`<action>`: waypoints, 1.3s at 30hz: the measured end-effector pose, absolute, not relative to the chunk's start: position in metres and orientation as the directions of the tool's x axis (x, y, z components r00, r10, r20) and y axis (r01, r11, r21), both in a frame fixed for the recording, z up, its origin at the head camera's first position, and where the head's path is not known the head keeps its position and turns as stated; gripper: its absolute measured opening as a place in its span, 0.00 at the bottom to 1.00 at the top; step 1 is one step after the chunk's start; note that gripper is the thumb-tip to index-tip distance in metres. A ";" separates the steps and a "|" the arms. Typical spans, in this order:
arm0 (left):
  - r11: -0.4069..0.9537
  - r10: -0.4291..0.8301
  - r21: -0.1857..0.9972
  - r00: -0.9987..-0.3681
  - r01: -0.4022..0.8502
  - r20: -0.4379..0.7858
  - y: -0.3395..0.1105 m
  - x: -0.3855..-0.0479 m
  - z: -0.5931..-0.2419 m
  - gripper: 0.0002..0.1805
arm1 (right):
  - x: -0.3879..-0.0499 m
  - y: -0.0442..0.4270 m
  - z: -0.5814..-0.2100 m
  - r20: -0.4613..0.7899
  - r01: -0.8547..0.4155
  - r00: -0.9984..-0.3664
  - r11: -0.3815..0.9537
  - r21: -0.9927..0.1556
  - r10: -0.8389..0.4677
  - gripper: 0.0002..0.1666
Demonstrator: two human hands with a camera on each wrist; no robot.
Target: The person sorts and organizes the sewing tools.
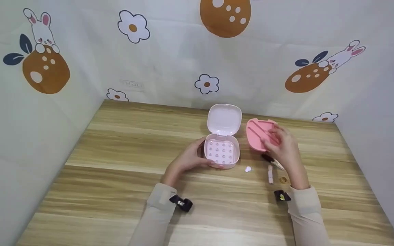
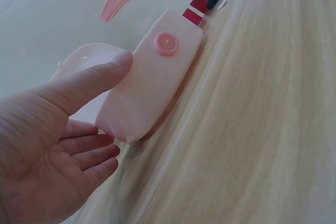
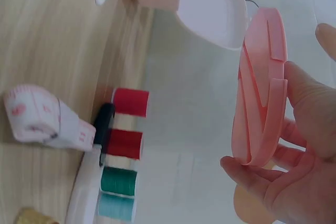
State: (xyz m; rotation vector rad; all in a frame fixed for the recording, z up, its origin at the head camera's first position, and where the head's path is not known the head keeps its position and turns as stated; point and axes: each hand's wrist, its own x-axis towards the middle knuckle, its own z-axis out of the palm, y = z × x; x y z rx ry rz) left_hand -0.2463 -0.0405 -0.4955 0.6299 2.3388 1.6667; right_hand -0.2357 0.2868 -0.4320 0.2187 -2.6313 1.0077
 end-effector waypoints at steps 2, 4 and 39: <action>0.288 0.444 0.932 -0.893 0.220 0.073 -0.040 -0.246 -0.495 0.54 | -0.236 0.291 -0.430 0.341 -0.243 -0.940 0.744 -0.622 -0.021 0.22; 0.298 0.440 0.929 -0.895 0.219 0.069 -0.040 -0.246 -0.496 0.54 | -0.236 0.296 -0.428 0.334 -0.230 -0.942 0.749 -0.621 -0.013 0.22; 0.317 0.442 0.922 -0.895 0.220 0.062 -0.040 -0.246 -0.495 0.55 | -0.229 0.363 -0.424 0.285 -0.133 -0.957 0.785 -0.605 0.057 0.27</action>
